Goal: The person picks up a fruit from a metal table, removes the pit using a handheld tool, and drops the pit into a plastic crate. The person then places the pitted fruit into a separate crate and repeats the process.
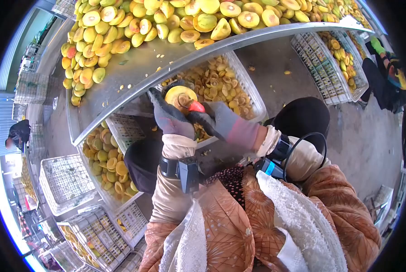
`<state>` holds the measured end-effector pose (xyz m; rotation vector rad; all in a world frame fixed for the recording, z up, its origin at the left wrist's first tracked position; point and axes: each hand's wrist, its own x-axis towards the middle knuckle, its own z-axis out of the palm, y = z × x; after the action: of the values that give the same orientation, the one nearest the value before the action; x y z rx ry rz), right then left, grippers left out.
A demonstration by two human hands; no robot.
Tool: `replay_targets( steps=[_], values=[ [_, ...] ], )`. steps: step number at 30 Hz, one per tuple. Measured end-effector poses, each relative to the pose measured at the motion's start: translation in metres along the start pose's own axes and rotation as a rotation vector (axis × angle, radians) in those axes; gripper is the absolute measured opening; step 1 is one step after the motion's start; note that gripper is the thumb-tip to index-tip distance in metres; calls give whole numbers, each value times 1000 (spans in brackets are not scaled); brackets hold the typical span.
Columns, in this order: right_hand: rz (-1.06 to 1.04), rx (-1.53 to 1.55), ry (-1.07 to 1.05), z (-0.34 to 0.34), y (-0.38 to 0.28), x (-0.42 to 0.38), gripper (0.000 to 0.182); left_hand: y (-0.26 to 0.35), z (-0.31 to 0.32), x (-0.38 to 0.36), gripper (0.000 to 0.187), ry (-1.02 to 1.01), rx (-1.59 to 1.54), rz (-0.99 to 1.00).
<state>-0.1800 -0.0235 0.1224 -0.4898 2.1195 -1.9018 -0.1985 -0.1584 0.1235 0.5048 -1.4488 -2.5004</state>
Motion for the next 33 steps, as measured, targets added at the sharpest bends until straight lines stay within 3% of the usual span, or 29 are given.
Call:
replay_targets(
  steps=[2,5,8,10,12,13,15,16,18,19,21,22,23,25,29,31,32,33],
  values=[
    [96,-48,-87,-7,-14,-3,38,0,2,-2,48,-42,92,80],
    [216,-74,-188,-10,-20,-3,36,0,7,-4,48,24,-92,8],
    [214,13,-185,-8,-21,-9,35,-2,20,-12,54,118,105,279],
    [192,73,-166,-7,-17,-12,36,2,19,-14,53,97,176,236],
    [302,35,-127,-2,-4,-14,40,-1,6,-6,52,87,247,197],
    [305,37,-132,-5,-6,-14,40,-13,-12,9,51,-25,163,100],
    [224,347,-405,-17,-15,-11,44,-17,-19,15,50,-133,75,0],
    [398,438,-456,-17,-21,-11,46,-12,-14,12,49,-167,-5,-44],
    [453,406,-406,-13,-23,-10,47,-7,-10,11,48,-234,-36,-90],
    [498,372,-358,-12,-25,-9,48,-6,-7,11,48,-233,-41,-88],
    [516,300,-348,-11,-28,-8,48,-4,1,7,49,21,200,157],
    [534,236,-334,-9,-29,-8,48,0,2,2,51,2,257,185],
    [532,235,-333,-10,-28,-8,48,-3,-5,6,51,1,256,187],
    [733,667,-458,-12,-26,-9,48,-9,-20,16,52,-215,30,49],
    [644,720,-633,0,-5,-3,43,-3,-22,15,47,-19,-83,61],
    [265,369,-104,32,4,-11,39,-3,-20,7,44,106,-144,42],
    [301,465,1,41,-3,-13,37,0,-16,5,46,212,-27,199],
    [299,466,4,34,-11,-14,37,1,-17,3,46,208,-26,199]
  ],
)
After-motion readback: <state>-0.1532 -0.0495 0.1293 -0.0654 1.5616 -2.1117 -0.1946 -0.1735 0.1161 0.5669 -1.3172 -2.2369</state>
